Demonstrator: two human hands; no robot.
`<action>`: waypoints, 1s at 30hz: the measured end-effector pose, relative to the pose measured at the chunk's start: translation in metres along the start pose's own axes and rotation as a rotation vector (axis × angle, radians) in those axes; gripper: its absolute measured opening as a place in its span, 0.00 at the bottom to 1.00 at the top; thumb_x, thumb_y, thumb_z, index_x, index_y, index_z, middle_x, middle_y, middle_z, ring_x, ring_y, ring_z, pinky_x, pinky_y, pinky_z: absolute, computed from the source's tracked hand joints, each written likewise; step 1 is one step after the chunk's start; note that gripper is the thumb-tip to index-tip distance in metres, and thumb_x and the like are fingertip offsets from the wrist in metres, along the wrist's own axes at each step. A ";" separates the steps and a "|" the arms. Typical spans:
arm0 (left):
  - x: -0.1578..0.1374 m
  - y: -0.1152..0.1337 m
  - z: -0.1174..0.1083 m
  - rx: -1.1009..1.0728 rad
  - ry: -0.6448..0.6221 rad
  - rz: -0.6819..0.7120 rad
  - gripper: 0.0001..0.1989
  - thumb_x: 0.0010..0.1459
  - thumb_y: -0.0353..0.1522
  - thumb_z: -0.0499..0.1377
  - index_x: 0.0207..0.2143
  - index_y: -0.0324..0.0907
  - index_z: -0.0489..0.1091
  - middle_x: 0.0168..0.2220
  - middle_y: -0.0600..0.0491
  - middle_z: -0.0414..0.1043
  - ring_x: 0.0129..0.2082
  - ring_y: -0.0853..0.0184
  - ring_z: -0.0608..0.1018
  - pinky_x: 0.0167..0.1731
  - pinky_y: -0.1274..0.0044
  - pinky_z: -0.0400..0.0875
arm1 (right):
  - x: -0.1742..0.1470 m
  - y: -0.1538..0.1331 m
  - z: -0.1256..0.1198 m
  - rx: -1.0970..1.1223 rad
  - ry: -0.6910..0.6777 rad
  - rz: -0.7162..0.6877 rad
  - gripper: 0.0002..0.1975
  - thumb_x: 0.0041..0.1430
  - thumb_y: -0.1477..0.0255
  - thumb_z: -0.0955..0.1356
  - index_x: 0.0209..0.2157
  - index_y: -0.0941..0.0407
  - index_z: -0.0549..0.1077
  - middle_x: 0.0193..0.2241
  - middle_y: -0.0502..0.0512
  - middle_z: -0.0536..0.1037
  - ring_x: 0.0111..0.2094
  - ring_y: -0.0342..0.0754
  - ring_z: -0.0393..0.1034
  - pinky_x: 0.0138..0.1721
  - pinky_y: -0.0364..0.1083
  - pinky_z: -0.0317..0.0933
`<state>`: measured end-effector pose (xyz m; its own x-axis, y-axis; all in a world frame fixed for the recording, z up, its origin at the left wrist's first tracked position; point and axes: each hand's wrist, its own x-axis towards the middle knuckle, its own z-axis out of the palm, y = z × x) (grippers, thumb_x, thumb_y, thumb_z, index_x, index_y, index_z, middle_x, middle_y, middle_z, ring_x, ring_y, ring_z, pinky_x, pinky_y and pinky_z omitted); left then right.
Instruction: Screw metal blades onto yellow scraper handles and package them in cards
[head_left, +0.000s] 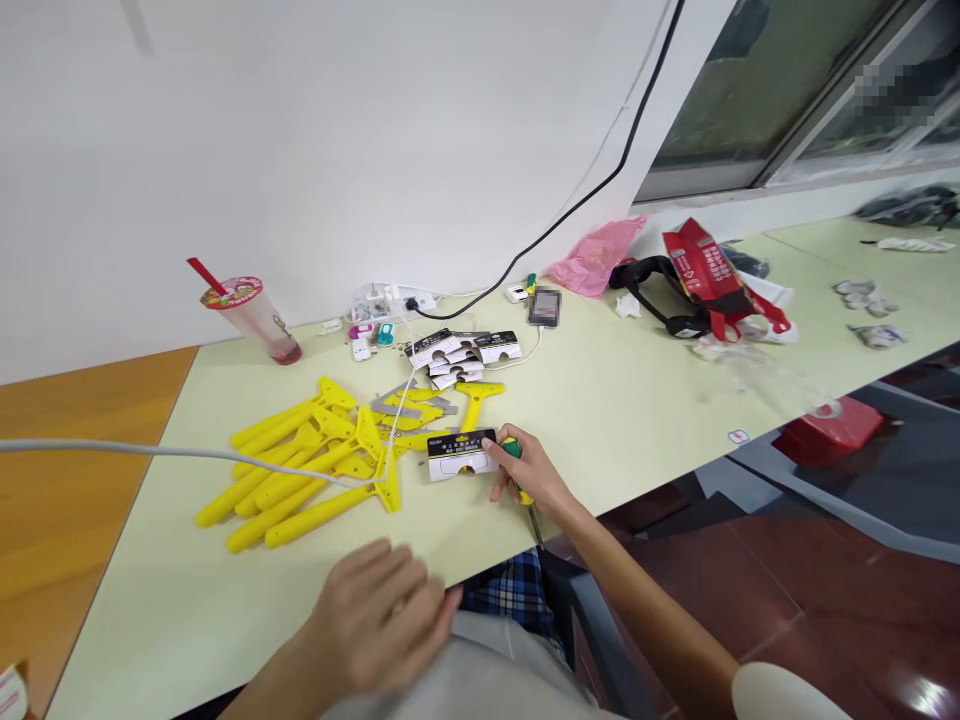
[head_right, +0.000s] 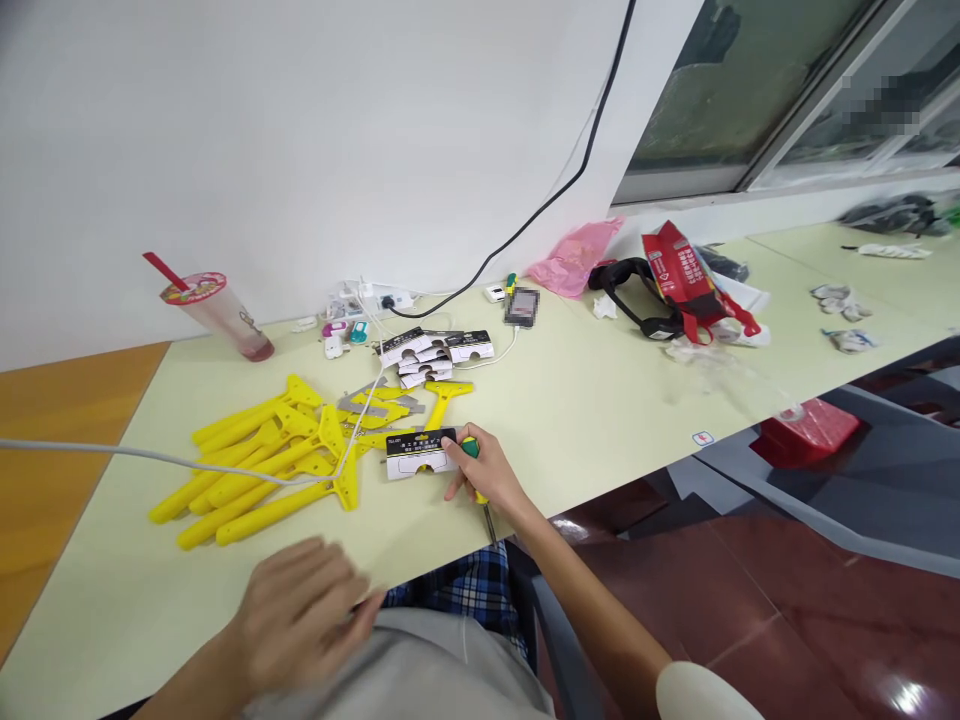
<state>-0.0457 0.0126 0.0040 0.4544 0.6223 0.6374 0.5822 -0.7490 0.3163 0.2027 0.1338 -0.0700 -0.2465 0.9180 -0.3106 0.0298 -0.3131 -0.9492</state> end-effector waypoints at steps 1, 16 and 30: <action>0.009 -0.011 0.017 -0.010 -0.003 -0.024 0.06 0.67 0.26 0.63 0.42 0.45 0.71 0.30 0.54 0.76 0.30 0.66 0.78 0.32 0.74 0.72 | 0.001 0.000 0.000 -0.001 -0.010 -0.003 0.28 0.58 0.44 0.75 0.35 0.50 0.60 0.14 0.41 0.71 0.17 0.51 0.77 0.09 0.38 0.47; 0.150 -0.125 0.115 -0.226 -0.677 -0.762 0.19 0.55 0.36 0.63 0.20 0.46 0.54 0.17 0.60 0.53 0.20 0.70 0.55 0.26 0.71 0.47 | 0.000 0.005 -0.001 0.049 0.017 -0.052 0.27 0.59 0.46 0.74 0.35 0.50 0.60 0.13 0.39 0.68 0.16 0.51 0.77 0.09 0.38 0.48; 0.180 -0.108 0.083 -0.852 -0.401 -0.761 0.17 0.54 0.44 0.70 0.35 0.42 0.73 0.29 0.56 0.70 0.27 0.69 0.72 0.32 0.74 0.70 | -0.036 -0.030 -0.004 0.024 0.210 -0.243 0.27 0.62 0.42 0.73 0.37 0.50 0.63 0.23 0.47 0.78 0.20 0.50 0.77 0.12 0.40 0.55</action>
<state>0.0290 0.2245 0.0264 0.4537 0.8819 -0.1283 0.2290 0.0237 0.9731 0.2143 0.1113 -0.0306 -0.0379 0.9960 -0.0804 -0.0286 -0.0815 -0.9963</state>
